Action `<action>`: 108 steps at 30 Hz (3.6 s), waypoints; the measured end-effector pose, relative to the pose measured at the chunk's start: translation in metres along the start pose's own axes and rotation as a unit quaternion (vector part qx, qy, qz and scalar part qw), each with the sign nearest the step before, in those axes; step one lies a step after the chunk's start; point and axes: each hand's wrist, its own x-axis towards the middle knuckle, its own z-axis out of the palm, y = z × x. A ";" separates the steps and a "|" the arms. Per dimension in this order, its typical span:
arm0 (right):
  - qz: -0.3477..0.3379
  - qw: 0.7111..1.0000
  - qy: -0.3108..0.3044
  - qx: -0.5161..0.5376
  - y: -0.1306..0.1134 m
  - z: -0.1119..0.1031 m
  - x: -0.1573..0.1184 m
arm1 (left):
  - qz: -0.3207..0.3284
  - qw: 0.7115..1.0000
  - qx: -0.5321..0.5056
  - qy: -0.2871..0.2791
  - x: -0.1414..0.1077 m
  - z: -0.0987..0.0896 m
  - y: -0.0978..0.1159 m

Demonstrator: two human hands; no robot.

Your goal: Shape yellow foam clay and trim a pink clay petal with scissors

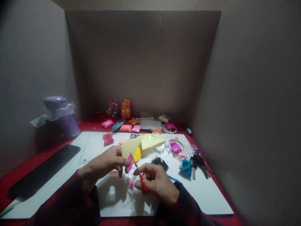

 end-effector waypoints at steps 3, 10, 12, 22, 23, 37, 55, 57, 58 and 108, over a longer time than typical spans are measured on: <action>-0.002 1.000 0.002 -0.004 0.002 -0.001 0.000 | 0.002 1.000 0.000 -0.002 0.000 0.000 0.000; 0.001 1.000 0.009 -0.013 0.001 0.001 -0.001 | -0.002 1.000 0.004 0.001 -0.001 0.002 0.003; 0.001 1.000 0.013 -0.013 0.000 0.001 -0.001 | -0.002 1.000 0.003 0.003 -0.001 0.002 0.002; 0.015 1.000 -0.003 -0.021 -0.002 0.001 0.000 | -0.001 1.000 0.009 0.000 -0.002 0.000 0.001; 0.018 1.000 -0.010 -0.020 -0.003 0.001 -0.001 | -0.003 1.000 0.010 0.000 -0.002 0.000 0.001; -0.089 0.996 0.003 -0.008 -0.015 -0.034 -0.005 | 0.003 0.999 -0.041 -0.002 0.000 -0.002 -0.004; -0.170 0.978 0.123 0.018 0.000 -0.011 0.006 | 0.014 1.000 -0.008 -0.027 0.005 0.023 -0.012; -0.178 0.977 0.120 0.021 0.000 -0.007 0.006 | 0.006 1.000 0.001 -0.027 0.005 0.027 -0.013; -0.182 0.976 0.117 0.024 0.000 -0.006 0.005 | 0.004 1.000 0.004 -0.027 0.005 0.028 -0.013; -0.251 0.878 0.328 0.243 0.004 0.013 0.011 | 0.122 0.944 -0.175 0.252 0.024 0.089 -0.028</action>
